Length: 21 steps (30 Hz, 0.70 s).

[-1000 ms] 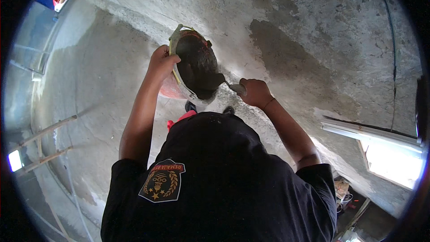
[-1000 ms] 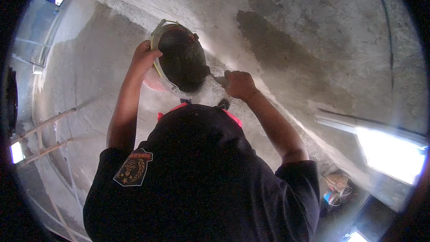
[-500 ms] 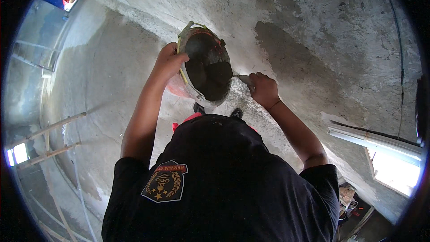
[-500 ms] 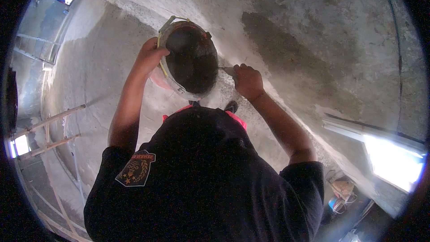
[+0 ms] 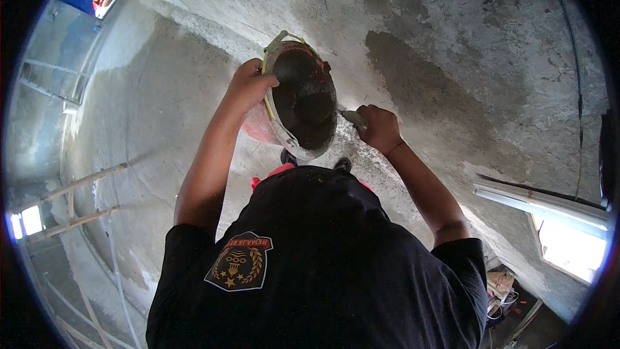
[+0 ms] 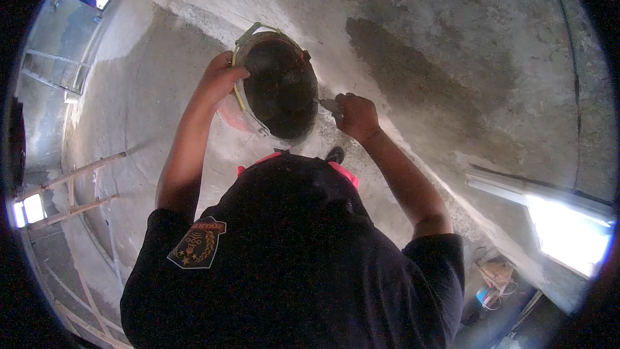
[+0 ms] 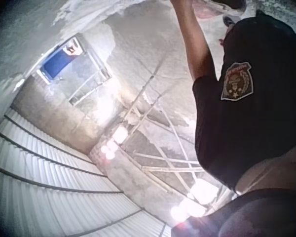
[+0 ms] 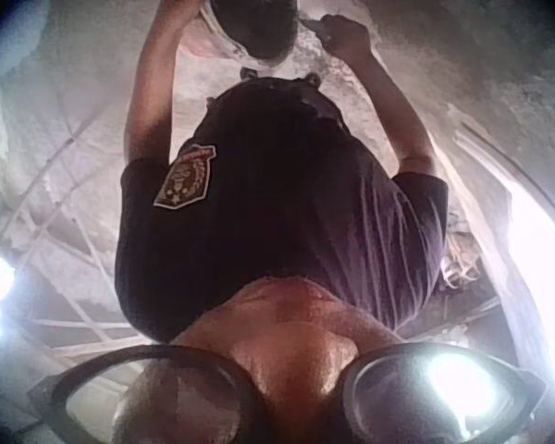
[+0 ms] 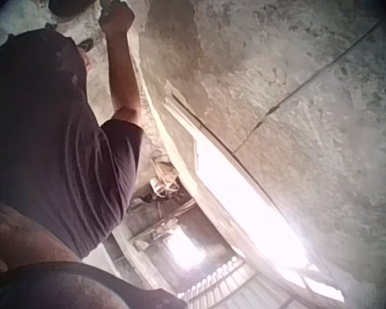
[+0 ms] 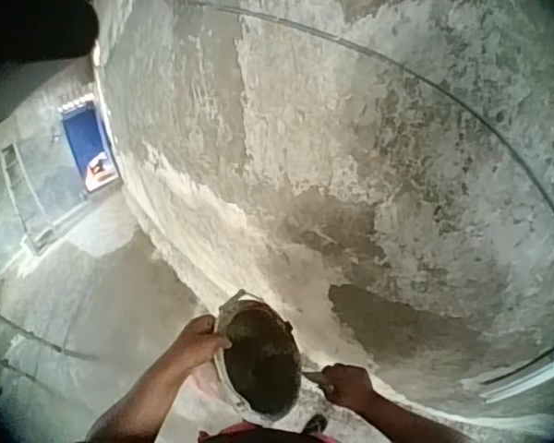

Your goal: The person scoops mortar from a bucket using a trowel and spreads it onto a wall.

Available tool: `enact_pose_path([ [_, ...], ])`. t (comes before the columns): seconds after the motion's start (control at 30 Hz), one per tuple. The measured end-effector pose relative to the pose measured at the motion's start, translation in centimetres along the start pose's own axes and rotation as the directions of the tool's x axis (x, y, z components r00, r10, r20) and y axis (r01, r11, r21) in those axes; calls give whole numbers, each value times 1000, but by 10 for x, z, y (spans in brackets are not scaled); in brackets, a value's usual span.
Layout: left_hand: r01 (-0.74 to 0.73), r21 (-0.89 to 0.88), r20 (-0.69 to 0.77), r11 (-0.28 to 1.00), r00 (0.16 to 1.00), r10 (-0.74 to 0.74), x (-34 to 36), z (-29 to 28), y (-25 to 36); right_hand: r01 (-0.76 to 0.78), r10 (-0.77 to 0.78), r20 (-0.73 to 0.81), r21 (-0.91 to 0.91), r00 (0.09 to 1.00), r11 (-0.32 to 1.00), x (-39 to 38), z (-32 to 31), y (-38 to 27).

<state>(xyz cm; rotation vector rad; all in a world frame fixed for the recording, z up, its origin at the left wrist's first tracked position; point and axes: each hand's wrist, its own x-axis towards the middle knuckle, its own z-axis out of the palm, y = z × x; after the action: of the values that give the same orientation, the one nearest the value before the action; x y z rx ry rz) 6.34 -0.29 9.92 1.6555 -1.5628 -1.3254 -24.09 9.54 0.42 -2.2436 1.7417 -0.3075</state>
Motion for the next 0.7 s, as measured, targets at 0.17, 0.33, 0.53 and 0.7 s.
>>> enact_pose_path([
  [0.17,-1,-56,-6,998,1000,0,0,4,2,10,-10,-64,-1,998,1000,10,12,-3],
  [0.33,-5,-94,-5,996,1000,4,6,5,-9,13,-14,-116,-7,993,1000,7,32,7],
  [0.53,-25,-140,-60,990,998,17,10,28,-30,-150,185,-183,193,965,970,-38,44,18],
  [0.7,-91,-124,-100,988,992,78,15,52,-37,-327,380,-188,261,906,908,-70,53,29],
])
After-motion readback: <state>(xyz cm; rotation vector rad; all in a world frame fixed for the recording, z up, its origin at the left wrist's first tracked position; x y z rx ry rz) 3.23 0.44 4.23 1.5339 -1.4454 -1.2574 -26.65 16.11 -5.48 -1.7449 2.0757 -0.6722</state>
